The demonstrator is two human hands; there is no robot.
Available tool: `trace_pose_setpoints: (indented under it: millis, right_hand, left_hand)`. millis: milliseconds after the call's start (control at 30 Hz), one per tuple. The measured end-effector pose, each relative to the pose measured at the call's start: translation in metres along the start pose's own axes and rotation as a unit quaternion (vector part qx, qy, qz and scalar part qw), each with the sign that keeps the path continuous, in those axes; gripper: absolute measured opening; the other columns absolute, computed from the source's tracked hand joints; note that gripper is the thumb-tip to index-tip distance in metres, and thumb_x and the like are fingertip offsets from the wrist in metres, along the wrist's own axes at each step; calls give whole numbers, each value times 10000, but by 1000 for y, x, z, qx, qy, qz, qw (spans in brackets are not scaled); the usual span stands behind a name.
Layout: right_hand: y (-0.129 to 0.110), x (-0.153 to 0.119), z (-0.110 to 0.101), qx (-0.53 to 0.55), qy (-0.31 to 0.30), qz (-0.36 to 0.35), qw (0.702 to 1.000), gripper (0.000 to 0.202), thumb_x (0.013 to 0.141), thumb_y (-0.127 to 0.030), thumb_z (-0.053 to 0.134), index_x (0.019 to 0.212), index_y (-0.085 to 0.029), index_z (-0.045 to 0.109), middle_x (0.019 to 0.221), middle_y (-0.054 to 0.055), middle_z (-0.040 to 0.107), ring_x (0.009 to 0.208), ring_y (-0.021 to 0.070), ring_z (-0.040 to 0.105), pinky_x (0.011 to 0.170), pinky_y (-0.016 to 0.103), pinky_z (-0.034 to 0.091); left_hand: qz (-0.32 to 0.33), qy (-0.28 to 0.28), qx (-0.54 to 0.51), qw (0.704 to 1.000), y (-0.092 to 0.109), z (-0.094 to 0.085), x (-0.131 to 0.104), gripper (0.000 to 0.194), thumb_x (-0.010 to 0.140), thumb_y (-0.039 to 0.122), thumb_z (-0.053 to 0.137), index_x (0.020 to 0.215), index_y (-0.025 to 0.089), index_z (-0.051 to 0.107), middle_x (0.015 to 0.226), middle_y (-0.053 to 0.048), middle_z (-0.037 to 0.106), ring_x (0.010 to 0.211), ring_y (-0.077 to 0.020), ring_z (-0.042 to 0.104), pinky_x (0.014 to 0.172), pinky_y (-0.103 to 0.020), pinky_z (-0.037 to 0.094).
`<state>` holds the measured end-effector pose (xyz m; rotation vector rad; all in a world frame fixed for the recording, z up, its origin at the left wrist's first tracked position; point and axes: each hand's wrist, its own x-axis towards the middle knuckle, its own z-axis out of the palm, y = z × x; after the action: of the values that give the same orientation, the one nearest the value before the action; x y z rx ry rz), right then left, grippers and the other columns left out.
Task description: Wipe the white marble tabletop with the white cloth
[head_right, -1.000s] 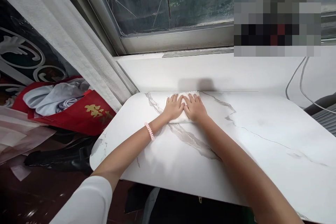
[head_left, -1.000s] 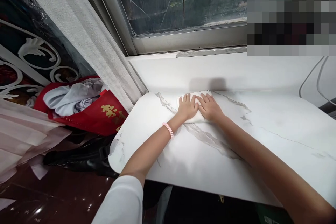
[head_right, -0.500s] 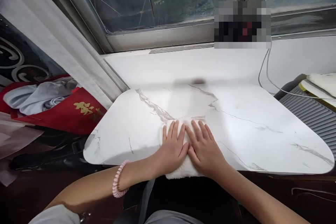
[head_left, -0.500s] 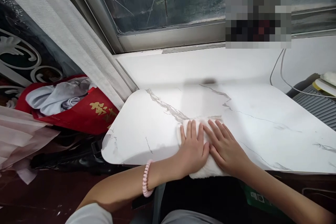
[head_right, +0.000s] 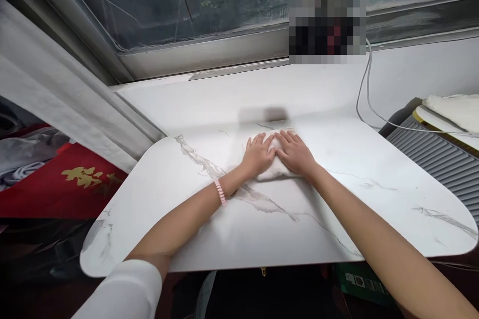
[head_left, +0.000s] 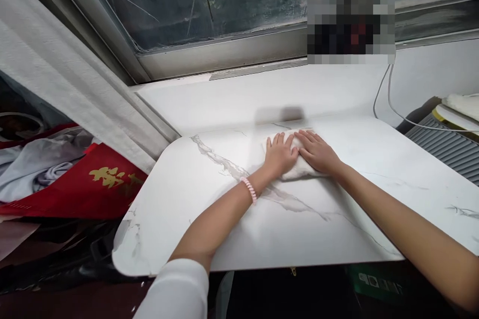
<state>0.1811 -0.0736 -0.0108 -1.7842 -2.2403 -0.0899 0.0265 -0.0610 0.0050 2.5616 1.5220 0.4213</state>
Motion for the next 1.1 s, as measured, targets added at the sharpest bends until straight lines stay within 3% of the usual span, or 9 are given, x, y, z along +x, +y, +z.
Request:
trace_pose_setpoints:
  millis: [133, 267, 400, 567, 767, 900, 1100]
  right_hand:
    - [27, 41, 8, 8, 27, -1, 1000, 540, 934, -284, 289, 1432, -138, 438, 1492, 118, 446, 1381, 281, 377, 1115, 472, 333]
    - [42, 62, 10, 20, 42, 3, 999, 528, 928, -280, 300, 1416, -154, 457, 1462, 104, 482, 1357, 269, 402, 1101, 444, 350]
    - [42, 64, 8, 6, 27, 9, 1000, 534, 940, -261, 277, 1430, -126, 442, 1481, 125, 455, 1364, 272, 389, 1109, 443, 335]
    - [41, 45, 5, -20, 13, 1, 1000, 546, 950, -221, 258, 1460, -91, 403, 1507, 158, 411, 1380, 307, 362, 1101, 487, 324]
    - [52, -14, -5, -30, 11, -49, 998, 540, 946, -233, 274, 1461, -134, 403, 1500, 138, 428, 1403, 308, 329, 1081, 531, 342]
    - [53, -82, -24, -33, 7, -38, 999, 553, 960, -292, 273, 1481, -137, 369, 1548, 130, 351, 1426, 290, 294, 1126, 501, 313]
    - [49, -187, -52, -39, 11, -7, 999, 597, 975, -303, 262, 1561, -279, 151, 1595, 32, 266, 1460, 265, 224, 1153, 517, 304]
  left_hand:
    - [3, 11, 1, 1000, -7, 8, 51, 488, 984, 342, 297, 1443, 210, 398, 1509, -97, 398, 1409, -224, 314, 1180, -483, 191]
    - [1, 20, 5, 1000, -8, 13, 77, 472, 981, 334, 302, 1423, 216, 417, 1483, -95, 426, 1389, -220, 336, 1178, -483, 197]
    - [-1, 23, 5, 1000, -8, 15, 82, 472, 980, 334, 294, 1420, 212, 416, 1483, -95, 424, 1391, -219, 328, 1179, -489, 191]
    - [-6, 15, 12, 1000, 5, 15, 69, 502, 987, 347, 285, 1452, 184, 380, 1521, -110, 378, 1427, -232, 282, 1186, -493, 160]
    - [-17, -4, 14, 1000, 50, 17, 20, 537, 989, 353, 279, 1480, 145, 339, 1553, -138, 325, 1448, -284, 245, 1177, -536, 163]
    - [16, -15, 2, 1000, 88, 21, -29, 574, 988, 384, 276, 1492, 114, 312, 1565, -171, 283, 1461, -323, 200, 1172, -583, 138]
    - [74, -88, -58, 992, 142, 21, -88, 636, 985, 439, 235, 1514, 86, 245, 1587, -195, 200, 1473, -366, 106, 1153, -658, 81]
